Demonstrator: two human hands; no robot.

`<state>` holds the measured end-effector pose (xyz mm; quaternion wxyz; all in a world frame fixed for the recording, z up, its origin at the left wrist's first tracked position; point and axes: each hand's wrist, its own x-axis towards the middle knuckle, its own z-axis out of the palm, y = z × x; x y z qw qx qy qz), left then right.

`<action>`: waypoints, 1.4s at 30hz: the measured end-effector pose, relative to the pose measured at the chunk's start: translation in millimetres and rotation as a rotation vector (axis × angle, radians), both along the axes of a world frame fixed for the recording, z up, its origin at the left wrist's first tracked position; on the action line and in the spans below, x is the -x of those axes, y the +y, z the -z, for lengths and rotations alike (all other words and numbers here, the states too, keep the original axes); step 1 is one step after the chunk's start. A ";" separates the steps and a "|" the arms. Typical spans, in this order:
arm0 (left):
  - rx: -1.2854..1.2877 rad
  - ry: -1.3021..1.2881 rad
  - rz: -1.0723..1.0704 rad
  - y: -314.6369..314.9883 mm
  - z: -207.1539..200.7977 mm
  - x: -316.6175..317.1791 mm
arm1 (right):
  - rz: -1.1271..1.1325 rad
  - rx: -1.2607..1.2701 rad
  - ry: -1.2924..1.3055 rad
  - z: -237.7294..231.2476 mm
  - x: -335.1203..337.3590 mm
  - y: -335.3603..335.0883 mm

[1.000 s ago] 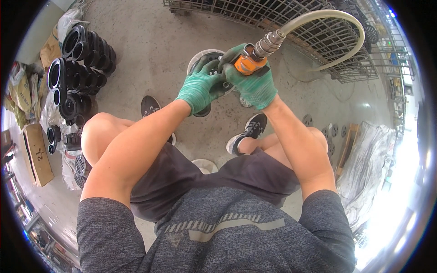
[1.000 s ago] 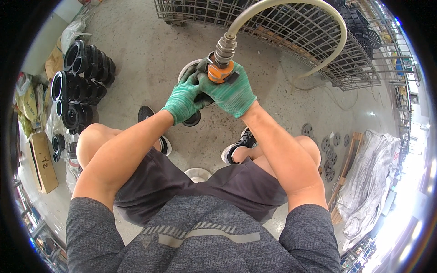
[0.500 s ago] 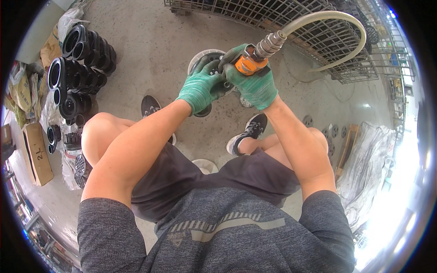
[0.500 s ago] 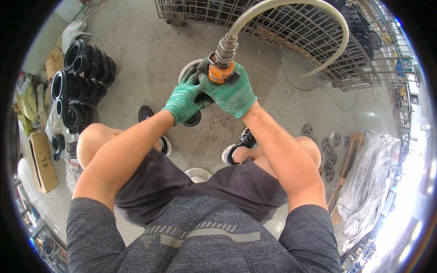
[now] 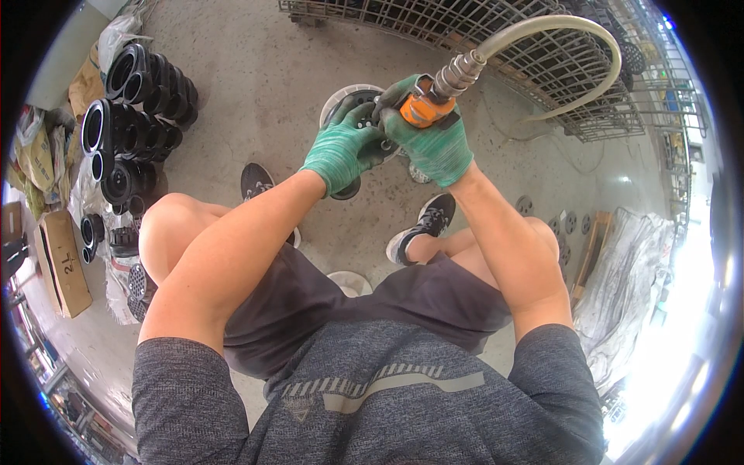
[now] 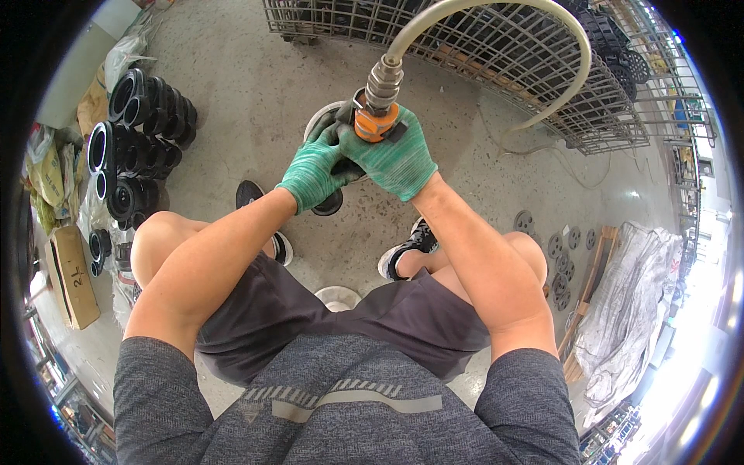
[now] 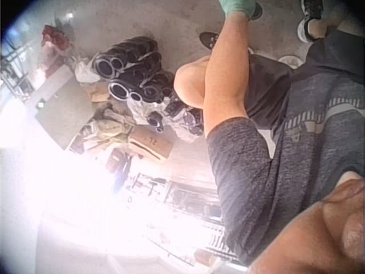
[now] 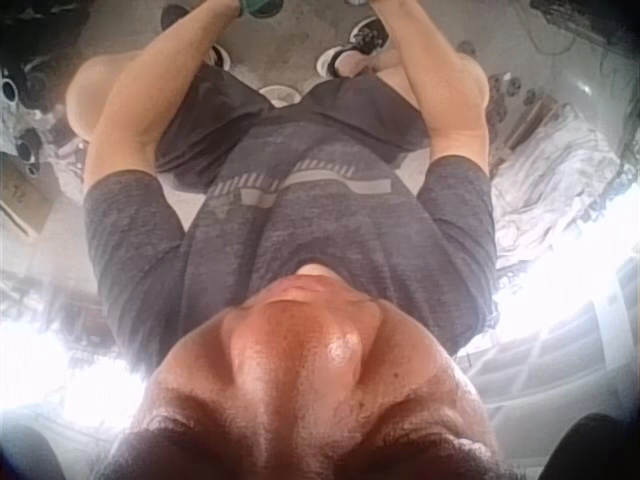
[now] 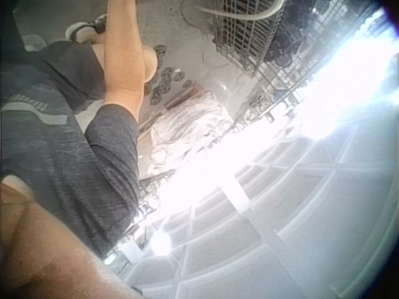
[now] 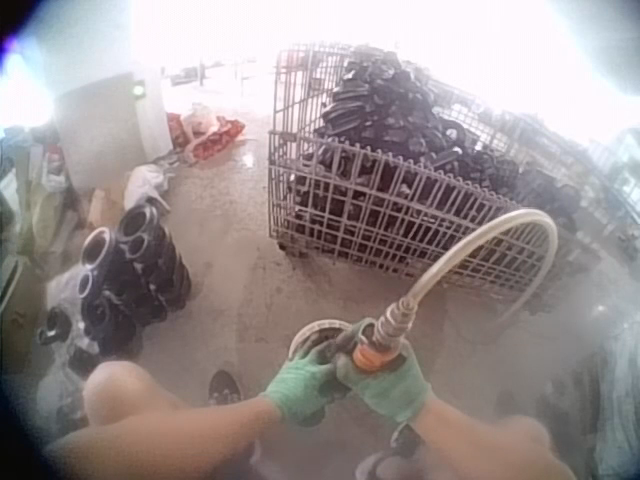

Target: The person puts on gloves, inserts screws into a circular component, and secures them using a pneumatic screwdriver.

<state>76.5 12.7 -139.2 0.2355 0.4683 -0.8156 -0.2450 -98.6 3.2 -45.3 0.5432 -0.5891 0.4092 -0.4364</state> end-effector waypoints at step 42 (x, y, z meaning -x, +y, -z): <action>0.018 0.020 -0.012 0.5 4.8 1.6 | 0.268 0.297 -0.128 -19.0 0.9 -58.7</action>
